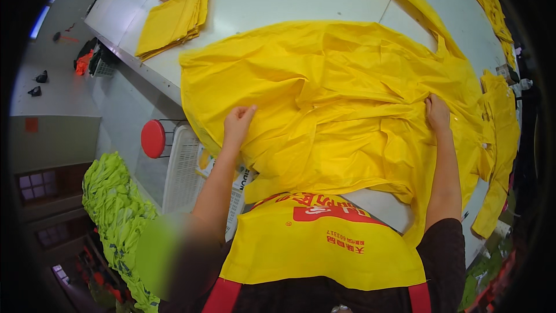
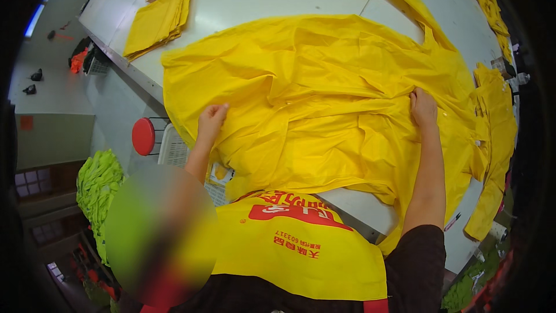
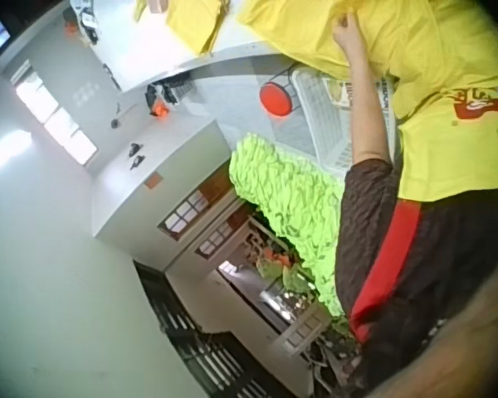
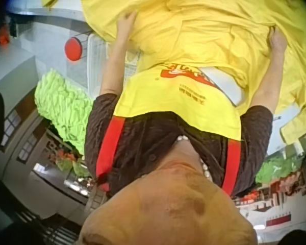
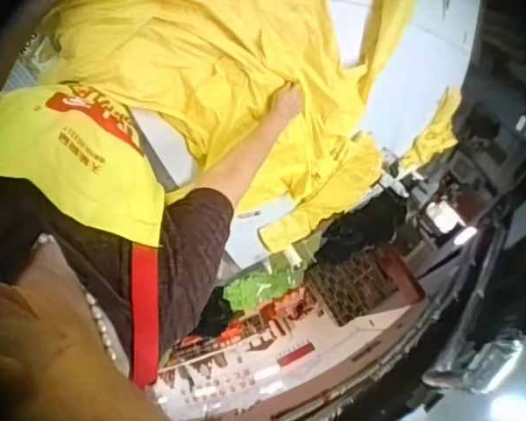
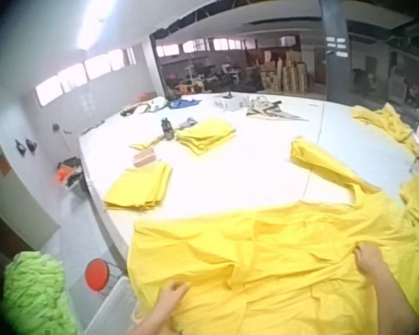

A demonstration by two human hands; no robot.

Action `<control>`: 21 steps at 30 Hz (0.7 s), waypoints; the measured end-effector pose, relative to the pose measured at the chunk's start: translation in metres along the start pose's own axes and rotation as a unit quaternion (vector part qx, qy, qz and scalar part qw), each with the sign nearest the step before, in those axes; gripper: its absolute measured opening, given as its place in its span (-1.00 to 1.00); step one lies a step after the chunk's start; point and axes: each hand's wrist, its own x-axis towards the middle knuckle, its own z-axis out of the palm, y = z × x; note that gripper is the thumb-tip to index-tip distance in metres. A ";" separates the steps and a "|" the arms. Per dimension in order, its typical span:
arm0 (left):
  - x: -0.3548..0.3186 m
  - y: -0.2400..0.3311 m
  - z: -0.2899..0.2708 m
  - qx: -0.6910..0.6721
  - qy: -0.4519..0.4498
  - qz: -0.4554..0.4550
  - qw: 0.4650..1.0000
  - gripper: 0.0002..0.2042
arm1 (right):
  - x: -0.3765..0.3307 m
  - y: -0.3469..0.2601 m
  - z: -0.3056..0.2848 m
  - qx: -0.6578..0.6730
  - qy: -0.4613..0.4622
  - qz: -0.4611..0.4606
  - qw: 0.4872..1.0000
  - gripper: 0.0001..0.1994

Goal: The person folds a yellow raincoat on a white table. They smooth the fabric, fold the sleeves and body, and then fold the garment into a compact rectangle.

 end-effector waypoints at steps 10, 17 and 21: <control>0.015 0.001 0.027 0.346 0.141 0.343 0.862 -0.41 | -0.005 -0.246 -0.047 0.403 -0.028 -0.245 0.881 -0.75; 0.029 0.024 0.064 0.340 0.204 0.351 0.848 -0.40 | -0.013 -0.320 -0.030 0.376 -0.127 -0.336 0.854 -0.80; 0.035 0.055 0.089 0.285 0.237 0.393 0.842 -0.50 | -0.008 -0.315 -0.017 0.424 -0.153 -0.339 0.826 -0.85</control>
